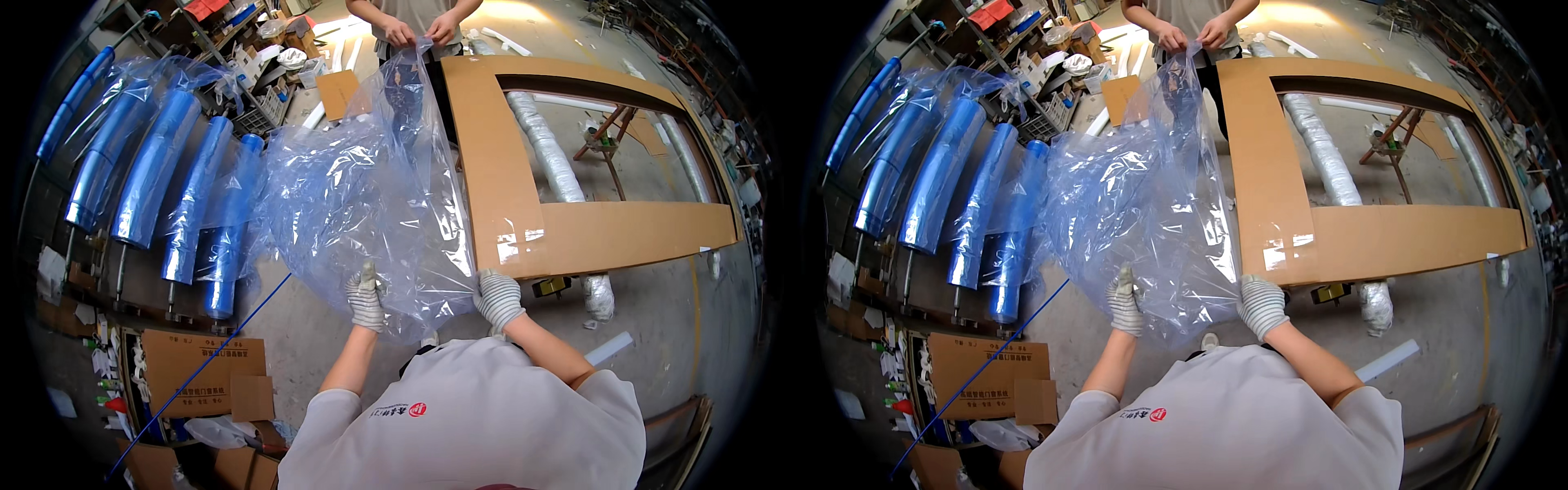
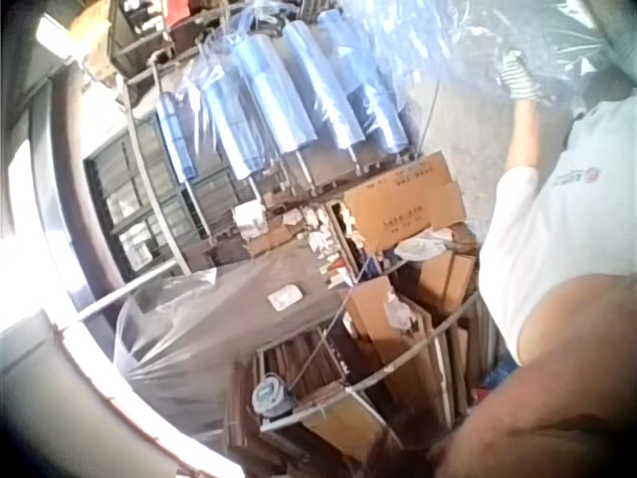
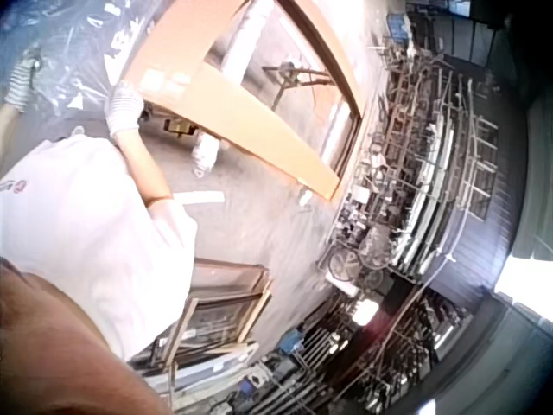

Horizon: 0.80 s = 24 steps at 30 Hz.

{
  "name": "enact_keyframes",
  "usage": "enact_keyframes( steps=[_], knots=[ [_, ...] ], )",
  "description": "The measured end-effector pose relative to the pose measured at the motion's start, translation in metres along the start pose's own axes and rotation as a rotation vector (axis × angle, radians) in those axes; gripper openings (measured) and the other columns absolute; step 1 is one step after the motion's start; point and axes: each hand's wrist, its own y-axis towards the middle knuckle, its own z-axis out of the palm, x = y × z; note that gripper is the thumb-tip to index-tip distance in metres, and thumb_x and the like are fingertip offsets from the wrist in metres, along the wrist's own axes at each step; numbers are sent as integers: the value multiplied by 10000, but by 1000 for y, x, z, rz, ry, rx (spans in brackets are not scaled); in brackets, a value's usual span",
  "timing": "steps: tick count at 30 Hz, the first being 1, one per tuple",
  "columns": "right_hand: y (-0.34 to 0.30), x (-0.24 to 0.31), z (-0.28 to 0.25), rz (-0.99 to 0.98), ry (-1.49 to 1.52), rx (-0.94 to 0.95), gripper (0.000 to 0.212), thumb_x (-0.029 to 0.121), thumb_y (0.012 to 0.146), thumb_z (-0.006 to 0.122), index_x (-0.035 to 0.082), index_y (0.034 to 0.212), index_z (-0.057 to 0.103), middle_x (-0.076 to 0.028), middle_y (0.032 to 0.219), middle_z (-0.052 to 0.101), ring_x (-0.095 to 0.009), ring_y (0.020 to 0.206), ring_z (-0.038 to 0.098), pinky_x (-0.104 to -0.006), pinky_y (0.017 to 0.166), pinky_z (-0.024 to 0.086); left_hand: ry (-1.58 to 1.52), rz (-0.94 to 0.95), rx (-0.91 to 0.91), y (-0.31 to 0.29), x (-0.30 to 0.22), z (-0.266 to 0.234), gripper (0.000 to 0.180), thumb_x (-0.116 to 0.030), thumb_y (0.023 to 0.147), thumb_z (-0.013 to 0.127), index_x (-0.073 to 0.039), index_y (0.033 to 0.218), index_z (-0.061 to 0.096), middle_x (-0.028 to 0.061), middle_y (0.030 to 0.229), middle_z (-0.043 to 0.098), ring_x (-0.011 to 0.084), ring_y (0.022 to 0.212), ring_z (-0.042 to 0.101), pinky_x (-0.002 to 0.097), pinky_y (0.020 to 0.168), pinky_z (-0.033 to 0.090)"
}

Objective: The person applies tape to a cardboard corner protector on a window frame, retrieves documentation from a shelf, and then wraps the frame in plastic sheeting with help from a second person, securing it with tape.

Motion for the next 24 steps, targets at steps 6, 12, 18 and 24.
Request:
enact_keyframes(
  steps=[6, 12, 18, 24],
  knots=[
    [-2, 52, -16, -703, 127, 156, 656, 249, 669, 626, -10, 1219, 380, -190, 1181, 472, -338, 1139, 416, -439, 982, 310, 443, 73, 300, -18, 42, -2, 374, -357, 819, 595, -111, 552, 506, -29, 499, 466, 67, 436, 423, 234, 409, 333],
    [-4, 0, 70, -610, 145, 631, 627, 500, 790, 467, 21, 1195, 463, -165, 1090, 562, -333, 1115, 445, -397, 1007, 268, 318, 117, 57, -19, 28, 5, 383, -386, 821, 587, -101, 571, 533, -15, 495, 493, 80, 436, 457, 227, 426, 348],
    [-11, -9, 39, -365, 62, 691, 804, 681, 690, 488, 64, 1206, 490, -213, 1173, 500, -383, 1097, 448, -399, 985, 300, 313, 109, 166, -25, 29, 3, 351, -375, 815, 600, -91, 607, 589, -12, 534, 525, 72, 482, 471, 236, 474, 368],
    [-16, 0, 37, -329, 72, 754, 694, 622, 669, 569, 108, 1134, 568, -189, 995, 583, -351, 975, 509, -401, 870, 385, 511, -58, 343, -26, 59, 1, 304, -332, 780, 651, -64, 641, 619, -10, 571, 550, 69, 510, 481, 231, 481, 371]
  ],
)
